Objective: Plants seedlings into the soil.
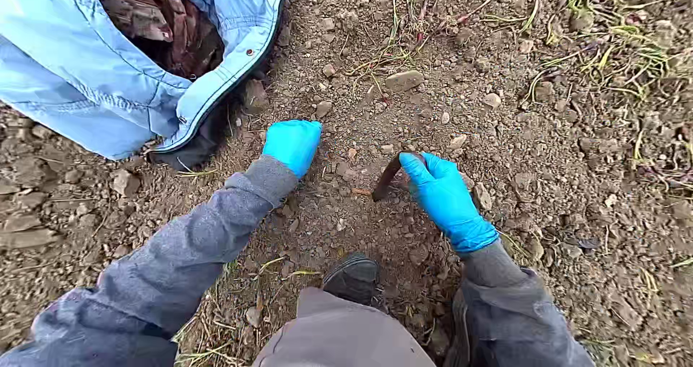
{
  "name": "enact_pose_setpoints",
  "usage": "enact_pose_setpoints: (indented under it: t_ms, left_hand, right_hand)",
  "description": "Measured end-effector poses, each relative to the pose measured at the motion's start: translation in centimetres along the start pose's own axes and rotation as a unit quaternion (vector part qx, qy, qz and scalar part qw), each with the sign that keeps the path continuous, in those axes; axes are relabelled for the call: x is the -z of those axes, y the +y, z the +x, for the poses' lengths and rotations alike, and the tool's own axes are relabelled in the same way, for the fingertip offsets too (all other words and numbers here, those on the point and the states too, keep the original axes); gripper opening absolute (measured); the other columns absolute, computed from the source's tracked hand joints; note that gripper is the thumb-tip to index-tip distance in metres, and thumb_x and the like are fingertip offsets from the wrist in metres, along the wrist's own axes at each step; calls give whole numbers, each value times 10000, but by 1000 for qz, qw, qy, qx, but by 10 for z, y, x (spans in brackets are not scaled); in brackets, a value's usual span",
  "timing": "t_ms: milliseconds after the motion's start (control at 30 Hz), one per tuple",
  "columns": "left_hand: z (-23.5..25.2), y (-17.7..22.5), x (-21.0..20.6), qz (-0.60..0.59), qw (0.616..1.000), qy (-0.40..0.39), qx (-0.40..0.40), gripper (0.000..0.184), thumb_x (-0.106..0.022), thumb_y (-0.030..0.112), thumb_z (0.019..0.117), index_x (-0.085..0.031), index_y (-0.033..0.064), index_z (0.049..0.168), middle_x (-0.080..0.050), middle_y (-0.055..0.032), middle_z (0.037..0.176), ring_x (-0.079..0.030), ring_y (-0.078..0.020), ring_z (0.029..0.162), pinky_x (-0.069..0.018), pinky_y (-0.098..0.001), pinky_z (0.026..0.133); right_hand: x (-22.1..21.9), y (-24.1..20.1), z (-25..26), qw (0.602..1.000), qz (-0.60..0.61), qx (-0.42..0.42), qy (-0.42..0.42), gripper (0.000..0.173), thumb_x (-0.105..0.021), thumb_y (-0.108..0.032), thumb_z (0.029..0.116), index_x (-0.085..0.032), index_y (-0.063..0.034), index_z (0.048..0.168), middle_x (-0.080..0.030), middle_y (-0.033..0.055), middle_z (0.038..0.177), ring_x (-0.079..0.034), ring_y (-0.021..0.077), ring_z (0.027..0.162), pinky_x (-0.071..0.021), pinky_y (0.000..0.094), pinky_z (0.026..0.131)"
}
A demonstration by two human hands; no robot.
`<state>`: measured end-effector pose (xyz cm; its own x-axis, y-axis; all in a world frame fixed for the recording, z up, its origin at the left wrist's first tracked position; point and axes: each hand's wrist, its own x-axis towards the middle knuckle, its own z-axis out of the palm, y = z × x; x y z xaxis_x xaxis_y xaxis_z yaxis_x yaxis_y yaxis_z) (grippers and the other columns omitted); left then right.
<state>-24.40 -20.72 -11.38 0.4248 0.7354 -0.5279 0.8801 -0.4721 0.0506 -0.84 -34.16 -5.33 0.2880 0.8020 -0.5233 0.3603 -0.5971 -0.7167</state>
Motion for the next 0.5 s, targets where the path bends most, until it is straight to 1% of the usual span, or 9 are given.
enact_pose_setpoints:
  t_ms: [33, 67, 167, 233, 267, 333, 400, 433, 500]
  left_hand:
    - [8, -7, 0, 2, 1000, -21, 4, 234, -692, 183, 979, -696, 120, 1204, -731, -180, 1121, -708, -435, 1035, -558, -662, 790]
    - [12, -16, 4, -9, 1000, -23, 3, 191, -671, 182, 989, -716, 153, 1172, -741, -159, 1107, -715, -423, 1018, -553, -670, 780]
    - [-3, -38, 19, -141, 990, -9, 25, 168, -689, 245, 996, -775, 251, 1141, -767, -60, 1113, -723, -330, 1046, -541, -674, 869]
    - [-5, -42, 34, -247, 968, 28, 38, 142, -733, 276, 981, -789, 261, 1110, -776, 1, 1052, -726, -230, 996, -553, -608, 896]
    - [-9, -38, 36, -300, 953, 36, 38, 155, -755, 266, 968, -782, 252, 1119, -778, 27, 1019, -726, -179, 943, -568, -546, 883]
    - [-16, -18, 37, -375, 926, 44, 16, 228, -792, 241, 938, -746, 251, 1161, -779, 67, 945, -727, -101, 825, -606, -431, 810]
    - [-23, 16, 33, -395, 918, 33, -31, 162, -805, 266, 924, -764, 267, 1081, -771, 108, 917, -711, -62, 777, -614, -377, 762]
    - [-26, 37, 25, -372, 925, 18, -74, 94, -792, 271, 931, -790, 260, 1024, -767, 100, 922, -700, -80, 783, -602, -404, 759]
    - [-28, 77, -6, -231, 950, -22, -207, 102, -693, 208, 974, -793, 191, 988, -750, 1, 1005, -716, -195, 943, -594, -492, 823]
  right_hand:
    - [-14, 22, 5, 999, 0, -43, -28, 487, -508, -608, 1027, -706, -167, 965, -519, 33, 617, -476, 182, 492, -415, 381, 468]
    - [-19, 35, 9, 997, 8, -57, -41, 474, -516, -590, 1032, -721, -164, 1007, -535, 32, 631, -488, 175, 501, -437, 375, 476]
    - [-20, 46, -10, 996, 30, -76, -34, 464, -523, -580, 1032, -705, -156, 989, -513, 40, 610, -464, 173, 477, -420, 361, 454]
    - [-18, 45, -9, 997, 40, -70, -17, 485, -521, -618, 1017, -697, -168, 975, -479, 42, 576, -431, 178, 447, -387, 354, 427]
    - [-19, 45, -11, 996, 46, -76, -17, 481, -525, -617, 1015, -697, -170, 967, -475, 41, 571, -423, 176, 444, -375, 350, 426]
    - [-19, 45, -13, 994, 62, -83, -25, 482, -527, -614, 1015, -698, -164, 991, -468, 41, 571, -415, 170, 440, -378, 340, 421]
    - [-15, 37, -17, 990, 90, -94, -45, 467, -528, -594, 1026, -681, -153, 999, -441, 33, 556, -407, 158, 426, -392, 324, 414]
    - [-8, 26, -21, 989, 99, -94, -50, 447, -534, -575, 1031, -680, -154, 998, -422, 25, 551, -390, 150, 424, -385, 316, 416]
    - [20, -9, -30, 994, 84, -57, -34, 418, -550, -555, 1028, -701, -171, 961, -396, 3, 536, -344, 124, 403, -333, 279, 389]
